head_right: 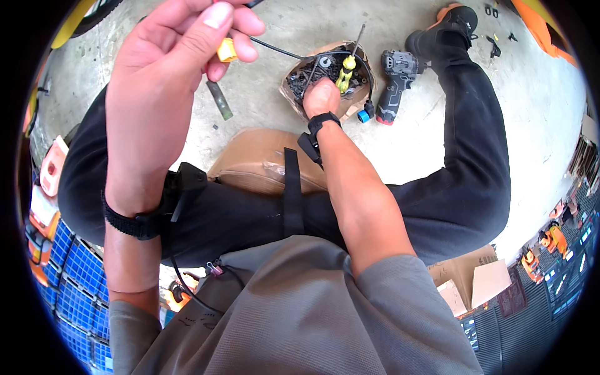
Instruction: The person joins wires together by hand, checking several wire connections and a fuse holder while sitting near the base of a yellow vehicle.
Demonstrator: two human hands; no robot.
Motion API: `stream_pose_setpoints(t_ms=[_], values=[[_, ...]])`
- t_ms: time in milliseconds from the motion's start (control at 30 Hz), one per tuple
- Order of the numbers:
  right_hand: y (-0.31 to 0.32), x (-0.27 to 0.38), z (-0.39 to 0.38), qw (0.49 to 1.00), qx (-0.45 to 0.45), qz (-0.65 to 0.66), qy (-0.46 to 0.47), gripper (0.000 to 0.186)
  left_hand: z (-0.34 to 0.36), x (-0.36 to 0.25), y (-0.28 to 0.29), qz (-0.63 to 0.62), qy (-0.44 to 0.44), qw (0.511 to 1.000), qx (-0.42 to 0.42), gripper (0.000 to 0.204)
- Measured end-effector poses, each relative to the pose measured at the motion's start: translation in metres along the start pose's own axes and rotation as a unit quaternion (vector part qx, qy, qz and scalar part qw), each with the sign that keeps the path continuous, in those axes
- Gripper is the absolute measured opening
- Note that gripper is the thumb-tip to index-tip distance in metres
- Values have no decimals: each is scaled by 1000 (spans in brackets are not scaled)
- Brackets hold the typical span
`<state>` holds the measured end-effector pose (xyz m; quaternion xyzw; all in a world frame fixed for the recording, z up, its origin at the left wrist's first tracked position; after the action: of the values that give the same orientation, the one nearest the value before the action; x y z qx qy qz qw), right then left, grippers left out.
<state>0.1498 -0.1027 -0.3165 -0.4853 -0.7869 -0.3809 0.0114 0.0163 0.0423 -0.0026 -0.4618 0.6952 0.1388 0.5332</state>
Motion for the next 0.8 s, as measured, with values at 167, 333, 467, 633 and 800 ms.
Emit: stream_pose_setpoints(t_ms=[167,333,467,633,800], values=[[1,2,-3,999,-40,-15,30,17,5,12,-5,51,-25,998,12,21],[6,12,-5,998,37,-39,20,22,-2,13,-2,52,-5,999,3,21],[28,31,-19,974,160,-160,13,25,-5,14,-3,54,-13,998,1,19],[63,29,-26,963,228,-113,95,38,-6,-1,-17,54,-21,998,15,18],[155,89,-81,939,296,166,50,30,-11,-10,-22,94,-63,993,37,23]])
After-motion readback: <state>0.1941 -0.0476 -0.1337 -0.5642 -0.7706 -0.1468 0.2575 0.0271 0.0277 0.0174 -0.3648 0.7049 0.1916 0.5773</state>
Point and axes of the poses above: each hand's wrist, its own z-axis towards the middle knuckle, its own y-axis out of the back of the hand, x = y × z, the point moved 5 cm from there along z, towards the middle knuckle, and after that the axes turned 15 degrees about x, right-handed, at the moved point
